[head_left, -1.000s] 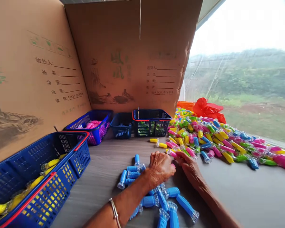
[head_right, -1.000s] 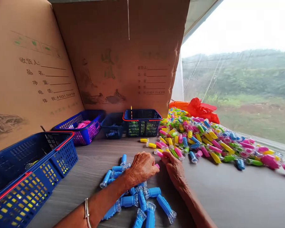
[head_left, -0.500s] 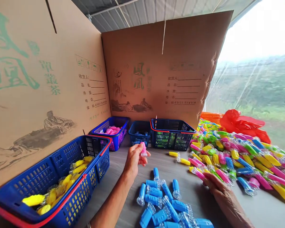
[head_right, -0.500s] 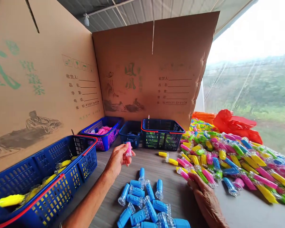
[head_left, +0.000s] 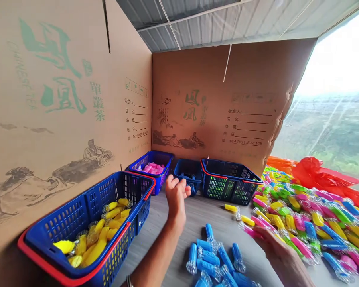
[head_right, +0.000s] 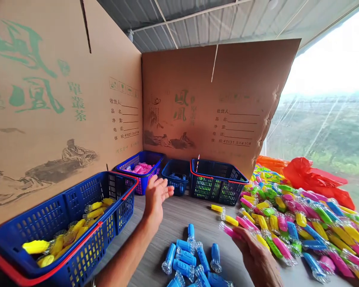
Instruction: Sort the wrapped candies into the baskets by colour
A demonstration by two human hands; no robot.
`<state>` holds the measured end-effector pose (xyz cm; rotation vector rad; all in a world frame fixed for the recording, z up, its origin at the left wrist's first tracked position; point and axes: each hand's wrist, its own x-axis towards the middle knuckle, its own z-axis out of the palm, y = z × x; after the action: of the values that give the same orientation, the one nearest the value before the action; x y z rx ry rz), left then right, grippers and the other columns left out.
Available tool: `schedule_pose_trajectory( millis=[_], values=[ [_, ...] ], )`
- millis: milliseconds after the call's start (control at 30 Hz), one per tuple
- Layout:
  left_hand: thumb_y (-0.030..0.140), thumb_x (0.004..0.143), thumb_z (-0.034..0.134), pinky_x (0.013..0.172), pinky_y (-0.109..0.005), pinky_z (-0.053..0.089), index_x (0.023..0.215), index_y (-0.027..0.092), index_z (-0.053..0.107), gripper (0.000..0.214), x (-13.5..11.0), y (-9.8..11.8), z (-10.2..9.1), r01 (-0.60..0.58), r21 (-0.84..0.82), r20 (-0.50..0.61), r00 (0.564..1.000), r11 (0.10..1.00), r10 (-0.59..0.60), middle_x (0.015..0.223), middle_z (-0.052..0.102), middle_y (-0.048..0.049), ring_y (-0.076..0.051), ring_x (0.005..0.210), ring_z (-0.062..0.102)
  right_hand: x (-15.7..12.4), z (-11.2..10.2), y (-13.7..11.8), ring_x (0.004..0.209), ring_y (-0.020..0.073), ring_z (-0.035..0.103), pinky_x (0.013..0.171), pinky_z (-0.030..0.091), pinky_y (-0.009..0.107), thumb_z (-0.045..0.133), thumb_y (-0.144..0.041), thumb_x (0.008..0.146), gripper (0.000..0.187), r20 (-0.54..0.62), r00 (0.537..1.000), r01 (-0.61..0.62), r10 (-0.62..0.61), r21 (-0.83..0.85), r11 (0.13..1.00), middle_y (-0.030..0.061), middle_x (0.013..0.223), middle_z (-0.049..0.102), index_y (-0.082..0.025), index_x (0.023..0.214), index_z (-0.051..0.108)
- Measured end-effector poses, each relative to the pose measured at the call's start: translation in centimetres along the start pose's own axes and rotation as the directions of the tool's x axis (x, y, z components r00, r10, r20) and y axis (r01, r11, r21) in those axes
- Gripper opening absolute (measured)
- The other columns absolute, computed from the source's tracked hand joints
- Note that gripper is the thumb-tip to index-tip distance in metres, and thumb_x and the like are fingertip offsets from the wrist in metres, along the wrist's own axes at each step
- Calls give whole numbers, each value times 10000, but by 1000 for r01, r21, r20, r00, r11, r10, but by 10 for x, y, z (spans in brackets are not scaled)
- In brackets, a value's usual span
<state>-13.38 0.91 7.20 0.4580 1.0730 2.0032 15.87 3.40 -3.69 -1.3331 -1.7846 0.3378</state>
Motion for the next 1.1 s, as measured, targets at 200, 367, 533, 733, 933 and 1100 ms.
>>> schedule_pose_trajectory(
  millis=[200, 367, 533, 733, 933, 1100],
  values=[
    [252, 801, 559, 578, -228, 501, 1109, 137, 572, 329, -23, -40, -30, -7, 246, 9, 1000, 969, 5, 999, 641, -84, -93, 584, 597, 81, 69, -191, 494, 130, 489, 444, 372, 251, 593, -477, 806, 269, 325, 944, -113, -52, 469, 876, 3, 640, 607, -217, 839, 651],
    [329, 811, 502, 556, -213, 433, 887, 160, 659, 242, -16, -44, -36, -187, 507, 152, 980, 842, 126, 741, 627, -19, -115, 585, 552, 135, 122, -269, 515, 85, 532, 492, 436, 205, 654, -309, 784, 226, 515, 857, -359, 3, 594, 719, 11, 754, 666, -178, 961, 608],
    [345, 780, 523, 503, -214, 393, 861, 153, 679, 261, -3, -45, -39, -208, 704, 314, 949, 679, -34, 711, 636, -25, -105, 506, 512, 137, 90, -252, 634, 95, 618, 599, 510, 225, 620, -211, 816, 199, 564, 820, -310, -96, 579, 754, 28, 919, 720, -172, 1011, 634],
    [175, 720, 565, 663, -290, 466, 815, 212, 741, 203, -13, -60, -36, -550, 750, 630, 764, 367, -143, 673, 633, -30, -184, 667, 588, 94, -5, -157, 529, 106, 585, 477, 432, 192, 634, -197, 749, 105, 509, 859, -89, -57, 258, 962, 27, 716, 703, -149, 817, 698],
    [23, 733, 516, 862, -337, 467, 841, 277, 776, 379, -22, -76, -36, -750, 626, 780, 603, 214, -166, 1130, 651, -61, -244, 1031, 588, 9, -29, -70, 963, 201, 674, 822, 515, 324, 497, 3, 650, 553, 580, 805, 217, -128, -87, 972, -17, 1184, 698, -306, 1032, 751],
    [92, 735, 594, 943, -340, 421, 923, 268, 751, 302, -20, -75, -34, -771, 628, 758, 574, 108, -311, 1168, 632, -50, -241, 1110, 542, -16, -10, -45, 1202, 249, 564, 968, 447, 389, 476, -50, 698, 545, 576, 797, 310, -182, -130, 942, -8, 1363, 597, -310, 1113, 713]
  ],
)
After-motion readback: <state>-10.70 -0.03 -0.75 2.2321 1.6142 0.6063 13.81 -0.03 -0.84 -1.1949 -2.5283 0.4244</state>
